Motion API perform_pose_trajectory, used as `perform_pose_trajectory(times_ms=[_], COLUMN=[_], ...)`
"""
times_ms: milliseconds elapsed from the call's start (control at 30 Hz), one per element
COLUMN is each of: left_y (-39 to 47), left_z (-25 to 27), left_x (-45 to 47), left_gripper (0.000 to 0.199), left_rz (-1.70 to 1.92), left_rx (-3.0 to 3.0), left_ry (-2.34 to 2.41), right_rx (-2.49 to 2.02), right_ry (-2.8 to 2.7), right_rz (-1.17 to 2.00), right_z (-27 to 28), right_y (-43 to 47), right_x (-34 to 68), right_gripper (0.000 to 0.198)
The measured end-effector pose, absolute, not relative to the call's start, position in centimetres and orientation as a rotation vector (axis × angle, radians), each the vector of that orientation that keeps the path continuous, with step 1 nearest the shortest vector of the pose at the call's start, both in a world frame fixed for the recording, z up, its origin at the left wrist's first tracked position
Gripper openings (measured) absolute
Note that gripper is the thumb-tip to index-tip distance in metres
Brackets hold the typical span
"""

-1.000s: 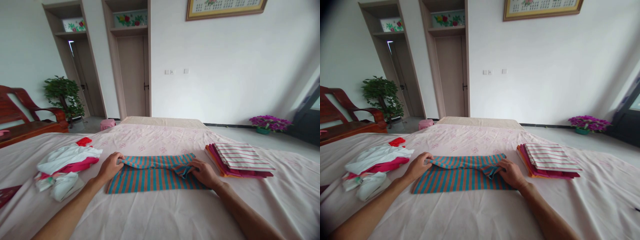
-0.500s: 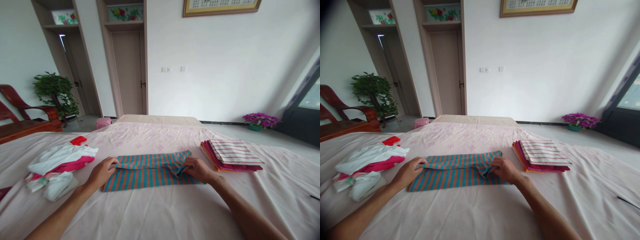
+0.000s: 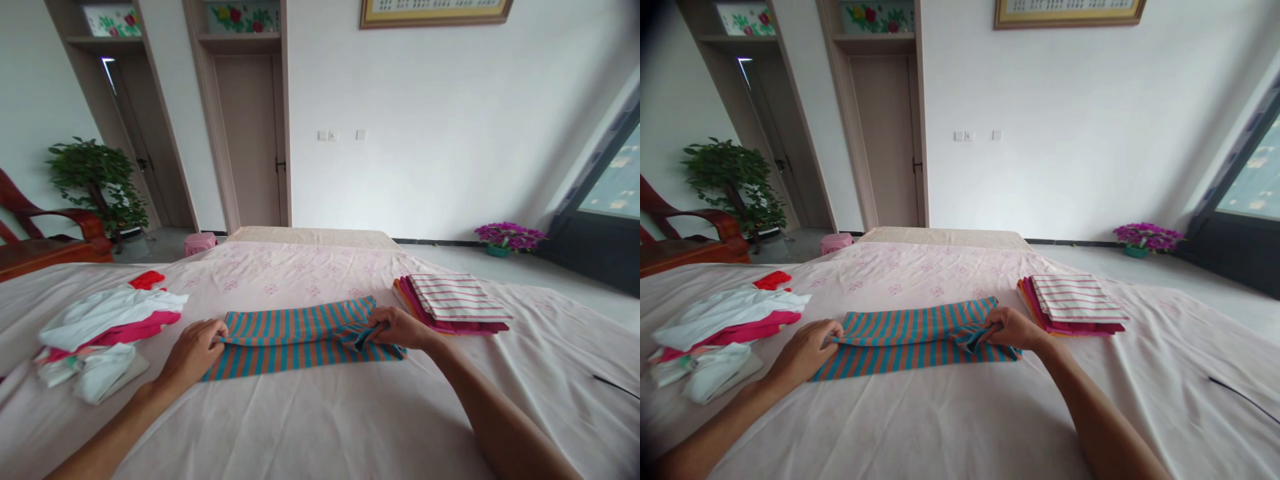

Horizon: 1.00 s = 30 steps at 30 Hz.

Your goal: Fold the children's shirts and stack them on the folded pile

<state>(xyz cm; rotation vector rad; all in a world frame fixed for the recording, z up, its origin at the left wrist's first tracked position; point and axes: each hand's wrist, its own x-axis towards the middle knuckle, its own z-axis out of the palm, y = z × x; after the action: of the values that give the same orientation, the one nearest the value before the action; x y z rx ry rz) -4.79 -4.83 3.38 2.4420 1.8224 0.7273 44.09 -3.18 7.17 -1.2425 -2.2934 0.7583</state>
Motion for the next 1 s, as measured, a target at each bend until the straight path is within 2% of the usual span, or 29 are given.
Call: perform_pose_trajectory(times_ms=[233,333,433,633,833,1000], left_y=[-5.6,-5.9,-6.2,-6.0,-3.5,-1.1], left_z=[3.8,4.2,4.9,5.4,3.9,1.6], left_x=[-4.5,-4.1,-2.6,4.7,10.5,11.3], left_gripper=[0.024,0.027,0.030,0.036,0.048,0.060], left_rz=[0.530,0.481,0.548,0.672,0.588,0.407], left_rx=[2.602,2.602,2.621,2.470,2.406,2.511], left_ry=[1.850,1.882,1.785,1.467,1.323,1.488], right_rx=[-1.546,-1.518,-1.552,-2.035,-2.034,-1.995], right_ry=[-2.315,-2.357,-2.284,-1.869,-1.726,-1.732], right_rz=[1.240,1.301,1.107,0.284,0.218,0.182], right_z=[7.2,8.2,8.8,7.2,4.8,3.9], right_y=[-3.9,-4.1,-3.7,-1.6,0.1,2.3], right_x=[44.6,45.2,46.0,45.9,43.9,43.5], right_gripper=[0.033,0.029,0.027,0.033,0.050,0.042])
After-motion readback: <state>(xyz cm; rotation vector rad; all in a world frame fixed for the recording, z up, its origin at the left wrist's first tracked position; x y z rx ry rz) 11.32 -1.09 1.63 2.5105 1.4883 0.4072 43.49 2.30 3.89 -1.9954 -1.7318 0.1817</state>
